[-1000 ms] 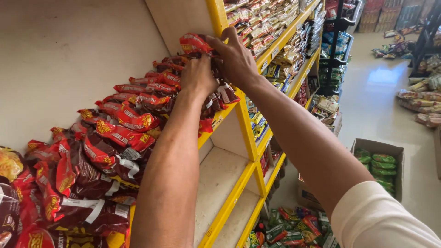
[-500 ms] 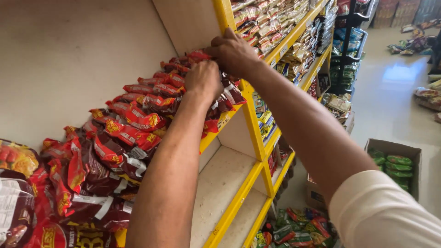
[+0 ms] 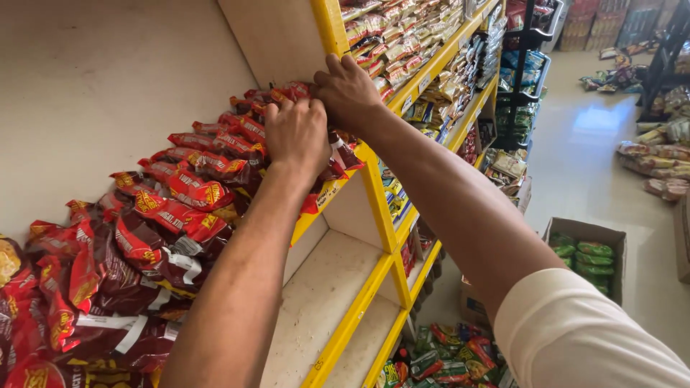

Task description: Stocking instant noodle packets from a pile on the floor onto yellow shelves.

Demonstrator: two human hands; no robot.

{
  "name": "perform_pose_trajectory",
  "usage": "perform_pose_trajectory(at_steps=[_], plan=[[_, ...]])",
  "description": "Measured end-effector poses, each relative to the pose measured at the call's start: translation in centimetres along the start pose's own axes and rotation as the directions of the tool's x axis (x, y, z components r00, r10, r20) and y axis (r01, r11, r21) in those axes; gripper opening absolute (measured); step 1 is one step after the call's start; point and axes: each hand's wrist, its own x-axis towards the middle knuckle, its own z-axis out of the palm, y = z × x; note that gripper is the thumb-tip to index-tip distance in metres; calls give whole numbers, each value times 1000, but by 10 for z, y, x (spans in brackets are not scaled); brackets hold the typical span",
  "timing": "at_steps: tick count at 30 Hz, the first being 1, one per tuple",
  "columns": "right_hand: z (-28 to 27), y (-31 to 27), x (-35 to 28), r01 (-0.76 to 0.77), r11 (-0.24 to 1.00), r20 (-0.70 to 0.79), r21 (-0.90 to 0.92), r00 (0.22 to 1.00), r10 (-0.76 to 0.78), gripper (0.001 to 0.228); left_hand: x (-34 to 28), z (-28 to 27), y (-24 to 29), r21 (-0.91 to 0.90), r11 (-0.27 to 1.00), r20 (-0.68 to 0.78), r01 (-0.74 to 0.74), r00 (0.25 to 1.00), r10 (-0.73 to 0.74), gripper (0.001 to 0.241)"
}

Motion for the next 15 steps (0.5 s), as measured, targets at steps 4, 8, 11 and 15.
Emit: perform_pose_trajectory(at_steps=[4, 8, 11, 15], plan=[[3, 5, -7, 70, 998, -66, 4, 995, -70, 14, -6, -5, 13, -21, 999, 87, 42, 995, -40, 28], [8, 8, 1, 48, 997, 1, 55, 999, -48, 16, -6, 2, 32, 462, 885, 32, 62, 996, -86, 100], [-17, 12, 0, 75, 989, 66, 129, 994, -84, 27, -3, 25, 32, 567, 819, 28, 87, 992, -125, 81], [-27, 21, 0, 93, 962, 193, 256, 970, -145, 49, 2, 22, 33, 437, 889, 117, 135, 972, -205, 47]])
